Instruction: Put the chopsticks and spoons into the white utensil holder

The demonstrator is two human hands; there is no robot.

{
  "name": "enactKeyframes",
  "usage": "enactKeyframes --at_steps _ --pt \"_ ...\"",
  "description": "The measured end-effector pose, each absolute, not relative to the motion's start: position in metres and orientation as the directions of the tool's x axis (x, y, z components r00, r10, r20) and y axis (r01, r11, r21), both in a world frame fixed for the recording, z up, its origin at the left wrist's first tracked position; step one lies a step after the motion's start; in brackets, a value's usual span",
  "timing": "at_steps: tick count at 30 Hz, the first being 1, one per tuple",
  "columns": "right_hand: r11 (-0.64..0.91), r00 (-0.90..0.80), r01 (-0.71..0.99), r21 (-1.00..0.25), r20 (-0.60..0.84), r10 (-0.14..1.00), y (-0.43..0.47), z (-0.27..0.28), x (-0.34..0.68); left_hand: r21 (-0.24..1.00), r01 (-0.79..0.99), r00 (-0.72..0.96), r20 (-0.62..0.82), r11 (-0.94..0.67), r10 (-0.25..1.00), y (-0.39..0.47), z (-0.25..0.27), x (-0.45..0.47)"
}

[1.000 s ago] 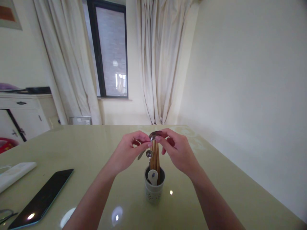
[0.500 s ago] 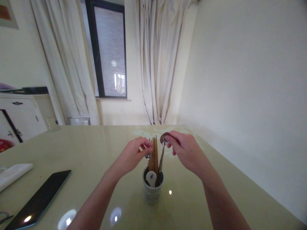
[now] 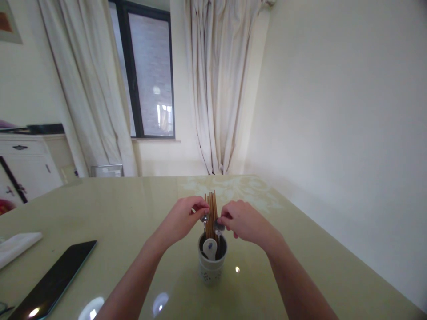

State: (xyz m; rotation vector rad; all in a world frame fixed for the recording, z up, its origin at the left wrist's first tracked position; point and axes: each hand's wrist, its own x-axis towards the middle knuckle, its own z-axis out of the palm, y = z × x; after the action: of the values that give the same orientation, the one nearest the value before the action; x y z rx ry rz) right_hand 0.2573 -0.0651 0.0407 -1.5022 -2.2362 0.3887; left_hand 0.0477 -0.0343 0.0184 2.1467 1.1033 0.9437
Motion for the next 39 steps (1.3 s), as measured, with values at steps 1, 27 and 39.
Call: enactKeyframes --at_steps 1,27,39 --pt "0.377 -0.328 0.818 -0.435 0.186 0.926 -0.067 0.045 0.259 0.721 0.46 0.422 0.337 -0.519 0.842 -0.034 0.019 0.048" --pt "0.321 0.198 0.53 -0.785 0.483 0.853 -0.09 -0.124 0.255 0.779 0.261 0.035 0.583 -0.57 0.812 -0.063 -0.002 0.043" --pt "0.489 0.09 0.407 -0.772 0.566 0.819 -0.092 -0.132 0.258 0.877 0.078 0.276 0.439 -0.475 0.855 -0.078 -0.137 0.071"
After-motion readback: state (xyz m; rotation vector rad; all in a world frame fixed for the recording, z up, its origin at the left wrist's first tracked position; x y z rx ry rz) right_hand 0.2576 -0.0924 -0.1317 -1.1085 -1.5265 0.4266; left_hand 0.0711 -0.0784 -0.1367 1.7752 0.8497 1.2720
